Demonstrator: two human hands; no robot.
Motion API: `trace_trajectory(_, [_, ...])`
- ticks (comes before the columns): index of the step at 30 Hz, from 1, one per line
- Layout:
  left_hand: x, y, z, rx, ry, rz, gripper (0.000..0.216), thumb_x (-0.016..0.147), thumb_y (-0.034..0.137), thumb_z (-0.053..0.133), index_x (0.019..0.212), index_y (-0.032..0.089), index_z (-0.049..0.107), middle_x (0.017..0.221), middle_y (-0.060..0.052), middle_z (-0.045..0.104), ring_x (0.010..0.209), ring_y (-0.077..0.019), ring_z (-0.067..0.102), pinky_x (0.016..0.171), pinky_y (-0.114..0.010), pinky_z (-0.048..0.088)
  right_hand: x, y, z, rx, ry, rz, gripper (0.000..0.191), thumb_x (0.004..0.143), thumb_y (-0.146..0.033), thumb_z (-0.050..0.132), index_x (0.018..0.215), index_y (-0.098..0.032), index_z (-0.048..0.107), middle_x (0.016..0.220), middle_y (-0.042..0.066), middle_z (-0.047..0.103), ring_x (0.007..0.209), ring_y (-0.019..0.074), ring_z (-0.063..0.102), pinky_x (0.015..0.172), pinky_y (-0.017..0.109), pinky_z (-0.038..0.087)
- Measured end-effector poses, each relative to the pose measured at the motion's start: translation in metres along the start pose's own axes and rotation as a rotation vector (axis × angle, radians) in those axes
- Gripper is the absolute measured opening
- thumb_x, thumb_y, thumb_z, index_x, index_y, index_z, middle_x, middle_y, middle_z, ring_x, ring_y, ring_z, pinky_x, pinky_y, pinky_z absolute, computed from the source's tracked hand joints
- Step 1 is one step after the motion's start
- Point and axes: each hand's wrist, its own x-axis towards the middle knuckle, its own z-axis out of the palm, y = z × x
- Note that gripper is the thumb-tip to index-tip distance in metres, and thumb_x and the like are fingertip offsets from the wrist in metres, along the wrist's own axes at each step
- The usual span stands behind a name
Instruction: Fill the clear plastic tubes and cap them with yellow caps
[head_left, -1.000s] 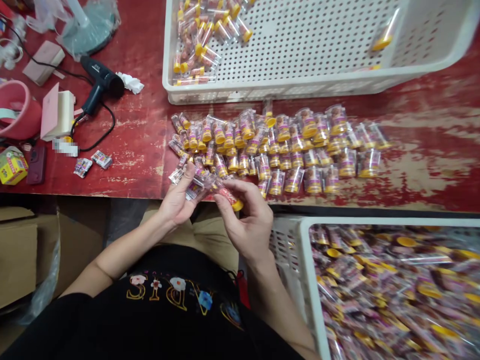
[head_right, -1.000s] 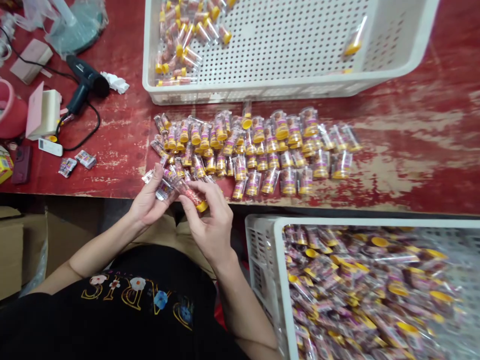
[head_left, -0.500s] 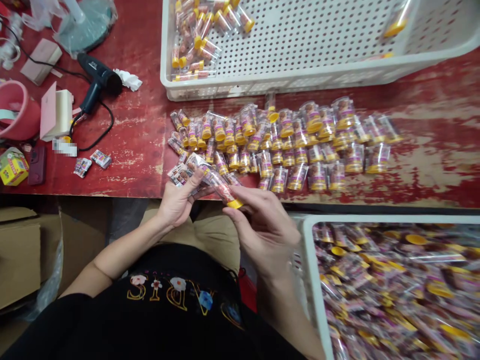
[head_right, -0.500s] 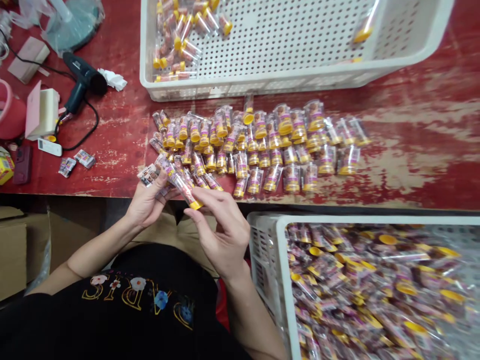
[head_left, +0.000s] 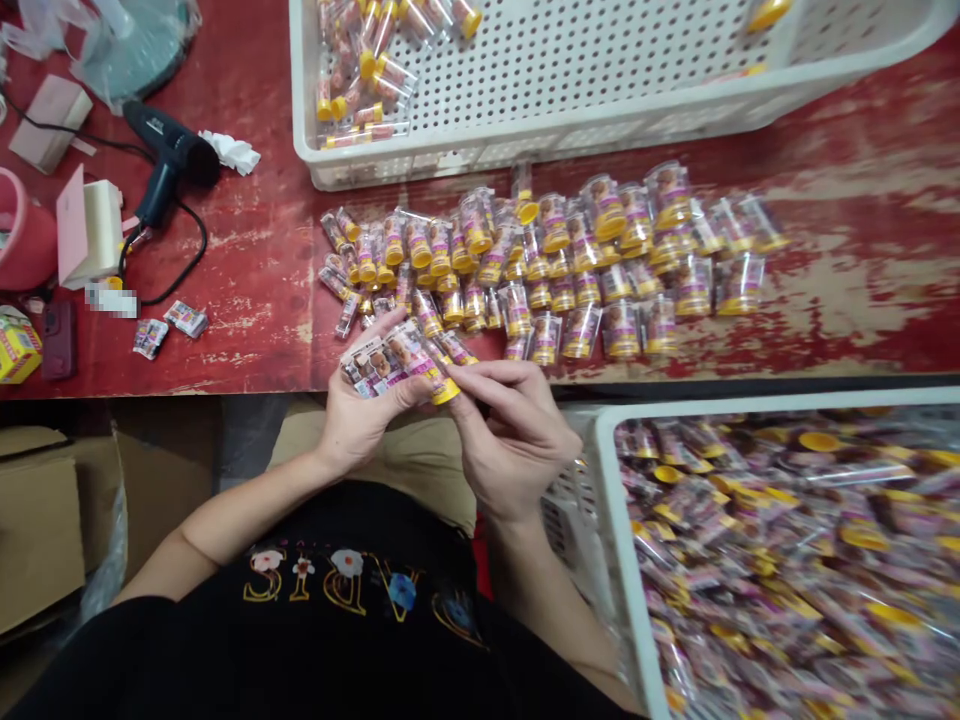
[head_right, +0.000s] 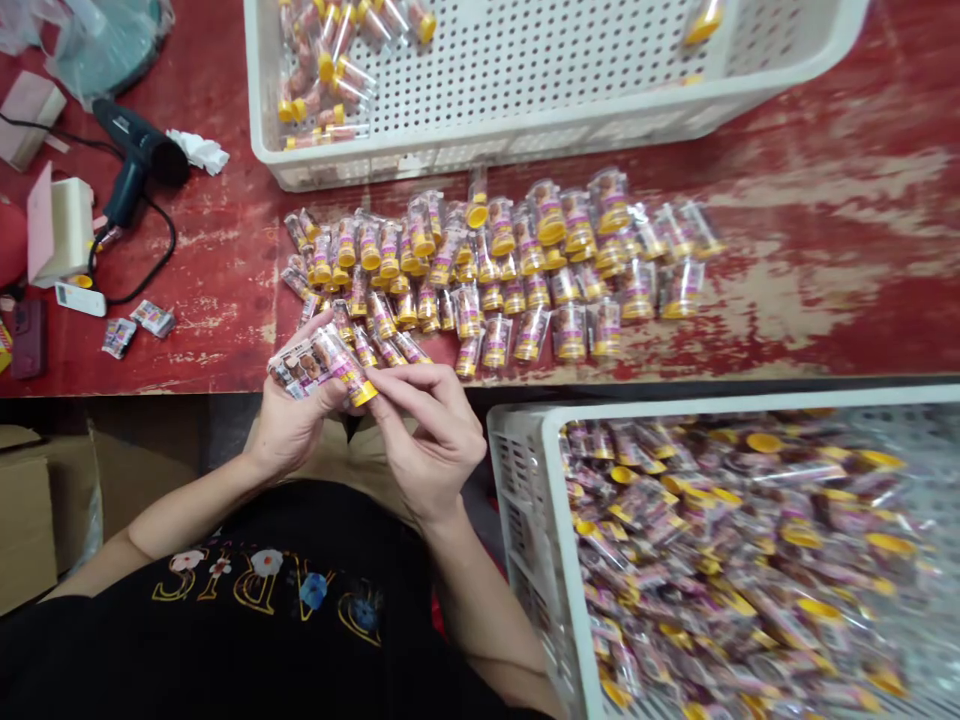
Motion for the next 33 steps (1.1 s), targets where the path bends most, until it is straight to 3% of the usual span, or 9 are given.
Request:
trace_trajectory(3, [-0.004,0.002,0.004,-0.021,-0.002,0.0,0.073,0.06,0.036,0.094,0.127,0.026,0.068,0.117,-0.005,0.072,0.1,-0.0199,0.068,0.087,-0.031,0.058,-0.002,-0.003,0.001,-0.037,0.062,0.034,0.023,0.082,-0.016,0.077,0.101,-0.028,0.08,0.088,0.002,0.071,0.08,0.014,0.068,0.071,0.03,0.059])
trace_trajectory(8, [-0.01,0.012,0.016,-0.181,0.126,-0.218,0.08,0.056,0.02,0.095,0.13,0.031,0.066,0.115,-0.004,0.072,0.105,-0.0245,0.069,0.085,-0.032,0.06,-0.003,-0.005,0.0,-0.041,0.093,0.092,0.02,0.081,-0.019,0.078,0.098,-0.029,0.08,0.087,0.003,0.071,0.078,0.0154,0.068,0.066,0.031,0.058])
trace_trajectory(11, [-0.011,0.014,0.02,-0.223,0.157,-0.266,0.084,0.055,0.013,0.093,0.132,0.032,0.065,0.114,-0.003,0.073,0.102,-0.0241,0.07,0.082,-0.031,0.061,-0.003,-0.003,0.0,-0.032,0.087,0.119,0.018,0.081,-0.02,0.078,0.097,-0.029,0.08,0.088,0.003,0.071,0.079,0.0158,0.069,0.067,0.031,0.058])
trace_trajectory(17, [-0.002,0.002,0.022,-0.177,0.092,-0.268,0.078,0.062,0.027,0.092,0.135,0.032,0.063,0.112,-0.004,0.075,0.094,-0.0214,0.073,0.08,-0.031,0.062,-0.009,0.013,-0.004,0.051,0.118,0.217,0.014,0.083,-0.022,0.076,0.096,-0.026,0.08,0.088,0.002,0.07,0.081,0.014,0.067,0.07,0.029,0.056])
trace_trajectory(20, [0.006,-0.005,0.021,-0.267,0.043,-0.362,0.065,0.074,0.036,0.085,0.134,0.026,0.062,0.108,-0.007,0.076,0.099,-0.0234,0.075,0.086,-0.035,0.061,0.001,0.042,-0.011,0.044,0.263,0.248,0.014,0.083,-0.025,0.075,0.096,-0.023,0.08,0.087,0.002,0.069,0.081,0.0134,0.066,0.07,0.028,0.054])
trace_trajectory(23, [0.012,-0.01,0.019,-0.294,0.044,-0.427,0.048,0.086,0.034,0.074,0.129,0.017,0.062,0.101,-0.011,0.077,0.097,-0.0237,0.076,0.09,-0.039,0.061,0.031,0.084,-0.021,-0.085,0.471,0.174,0.016,0.083,-0.028,0.074,0.095,-0.019,0.08,0.087,0.004,0.069,0.082,0.0149,0.065,0.072,0.03,0.053])
trace_trajectory(25, [0.015,-0.011,0.017,-0.284,0.064,-0.43,0.039,0.088,0.027,0.07,0.124,0.015,0.064,0.097,-0.011,0.078,0.091,-0.0217,0.076,0.09,-0.039,0.06,0.056,0.111,-0.028,-0.192,0.522,0.095,0.018,0.083,-0.031,0.073,0.093,-0.018,0.08,0.088,0.006,0.068,0.085,0.0171,0.065,0.074,0.033,0.054])
trace_trajectory(30, [0.017,-0.004,0.007,-0.261,0.131,-0.4,0.029,0.085,0.018,0.074,0.112,0.013,0.068,0.096,-0.009,0.078,0.085,-0.0195,0.076,0.088,-0.039,0.062,0.121,0.143,-0.039,-0.384,0.233,-0.105,0.026,0.087,-0.03,0.065,0.108,-0.019,0.075,0.103,0.009,0.068,0.1,0.0233,0.066,0.089,0.044,0.055])
trace_trajectory(33, [0.02,0.003,-0.003,-0.25,0.188,-0.382,0.029,0.082,0.02,0.078,0.109,0.012,0.07,0.094,-0.009,0.078,0.082,-0.0189,0.077,0.085,-0.037,0.064,0.189,0.146,-0.016,-0.387,0.16,-0.177,0.028,0.094,-0.024,0.055,0.117,-0.019,0.07,0.11,0.011,0.068,0.103,0.0229,0.065,0.091,0.044,0.055])
